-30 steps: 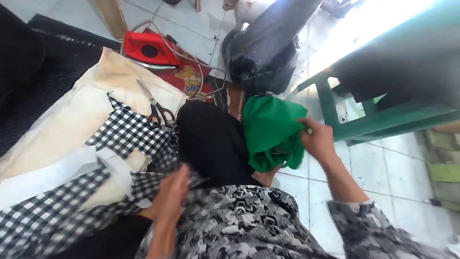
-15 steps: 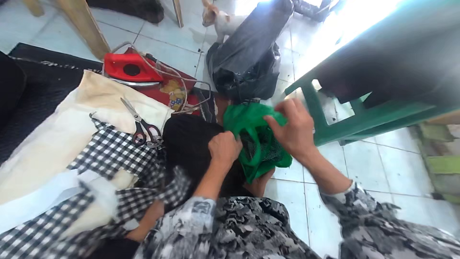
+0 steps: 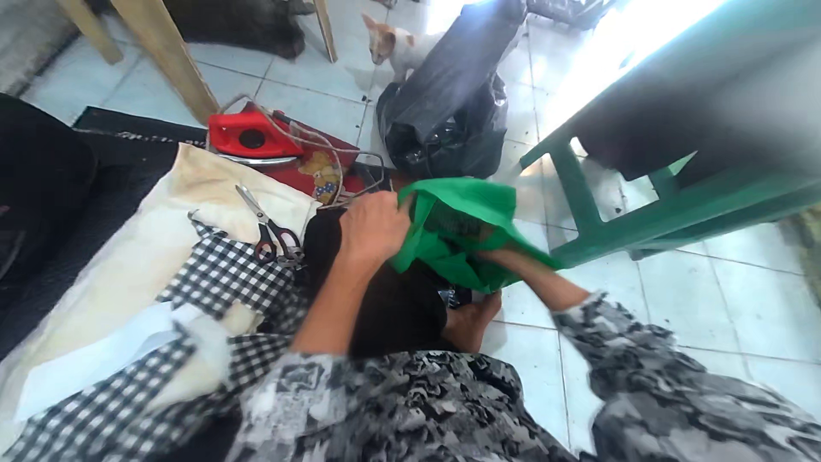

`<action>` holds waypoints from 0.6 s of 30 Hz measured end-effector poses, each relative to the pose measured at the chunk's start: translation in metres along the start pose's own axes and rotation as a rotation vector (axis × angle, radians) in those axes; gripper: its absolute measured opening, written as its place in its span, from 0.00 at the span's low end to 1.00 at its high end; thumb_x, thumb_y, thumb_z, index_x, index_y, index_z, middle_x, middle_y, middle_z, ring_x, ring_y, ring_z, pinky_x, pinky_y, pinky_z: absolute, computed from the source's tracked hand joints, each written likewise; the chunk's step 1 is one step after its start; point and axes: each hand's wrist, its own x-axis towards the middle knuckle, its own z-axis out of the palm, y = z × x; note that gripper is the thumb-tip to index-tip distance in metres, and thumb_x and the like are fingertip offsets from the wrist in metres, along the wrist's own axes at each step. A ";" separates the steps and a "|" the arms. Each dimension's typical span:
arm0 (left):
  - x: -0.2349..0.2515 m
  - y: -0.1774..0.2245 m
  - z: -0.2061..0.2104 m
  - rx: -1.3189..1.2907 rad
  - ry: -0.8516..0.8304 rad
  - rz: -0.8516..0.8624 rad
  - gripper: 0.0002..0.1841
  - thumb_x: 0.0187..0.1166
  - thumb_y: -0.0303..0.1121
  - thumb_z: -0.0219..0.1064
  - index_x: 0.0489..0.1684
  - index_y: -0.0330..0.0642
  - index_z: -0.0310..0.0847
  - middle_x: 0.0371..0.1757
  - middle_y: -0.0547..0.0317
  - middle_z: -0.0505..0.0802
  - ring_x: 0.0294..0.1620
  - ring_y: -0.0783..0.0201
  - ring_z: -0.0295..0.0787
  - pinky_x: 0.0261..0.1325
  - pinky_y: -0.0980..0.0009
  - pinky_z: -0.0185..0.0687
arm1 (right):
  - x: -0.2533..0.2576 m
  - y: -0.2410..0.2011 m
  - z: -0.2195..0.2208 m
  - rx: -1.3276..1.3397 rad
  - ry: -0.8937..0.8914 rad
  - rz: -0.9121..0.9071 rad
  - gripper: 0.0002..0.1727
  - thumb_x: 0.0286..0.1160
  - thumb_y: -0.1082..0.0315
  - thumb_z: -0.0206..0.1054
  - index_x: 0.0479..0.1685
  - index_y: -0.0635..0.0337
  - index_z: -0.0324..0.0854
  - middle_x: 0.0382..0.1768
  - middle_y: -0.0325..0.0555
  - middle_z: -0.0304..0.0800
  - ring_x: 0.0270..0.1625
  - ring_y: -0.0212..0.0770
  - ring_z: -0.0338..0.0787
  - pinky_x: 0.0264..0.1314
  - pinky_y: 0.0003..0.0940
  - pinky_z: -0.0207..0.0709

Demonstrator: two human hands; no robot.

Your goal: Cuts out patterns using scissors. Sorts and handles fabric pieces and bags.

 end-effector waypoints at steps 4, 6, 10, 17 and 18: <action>-0.022 -0.018 -0.034 0.041 0.114 0.139 0.29 0.91 0.50 0.52 0.25 0.35 0.82 0.29 0.40 0.87 0.38 0.37 0.87 0.37 0.34 0.73 | 0.026 -0.005 -0.015 -0.116 -0.187 0.681 0.15 0.79 0.67 0.70 0.54 0.69 0.88 0.52 0.65 0.92 0.59 0.60 0.91 0.66 0.62 0.79; -0.042 -0.026 -0.050 0.085 0.161 0.179 0.26 0.91 0.47 0.55 0.26 0.34 0.84 0.29 0.39 0.88 0.38 0.36 0.88 0.37 0.33 0.74 | 0.053 -0.034 -0.033 -0.088 -0.194 0.871 0.15 0.76 0.64 0.72 0.53 0.66 0.87 0.47 0.57 0.92 0.54 0.51 0.91 0.60 0.57 0.81; -0.090 -0.053 -0.072 0.174 0.233 0.220 0.14 0.84 0.32 0.64 0.26 0.35 0.84 0.24 0.43 0.87 0.30 0.40 0.87 0.32 0.38 0.75 | 0.060 -0.091 -0.061 0.208 -0.415 0.930 0.09 0.72 0.69 0.72 0.47 0.62 0.87 0.36 0.42 0.89 0.41 0.30 0.88 0.48 0.34 0.82; -0.141 -0.051 -0.051 -0.051 0.260 0.186 0.18 0.85 0.36 0.61 0.22 0.38 0.84 0.16 0.58 0.80 0.21 0.59 0.78 0.27 0.54 0.70 | 0.026 -0.074 0.001 0.717 -0.563 0.563 0.09 0.81 0.62 0.69 0.50 0.55 0.91 0.44 0.28 0.93 0.47 0.15 0.87 0.51 0.12 0.79; -0.140 -0.048 -0.049 -0.076 0.244 0.148 0.19 0.86 0.36 0.61 0.20 0.41 0.84 0.16 0.61 0.79 0.21 0.62 0.77 0.27 0.56 0.70 | 0.036 -0.089 0.001 0.719 -0.531 0.702 0.10 0.82 0.63 0.67 0.51 0.55 0.91 0.45 0.28 0.94 0.48 0.14 0.87 0.52 0.11 0.78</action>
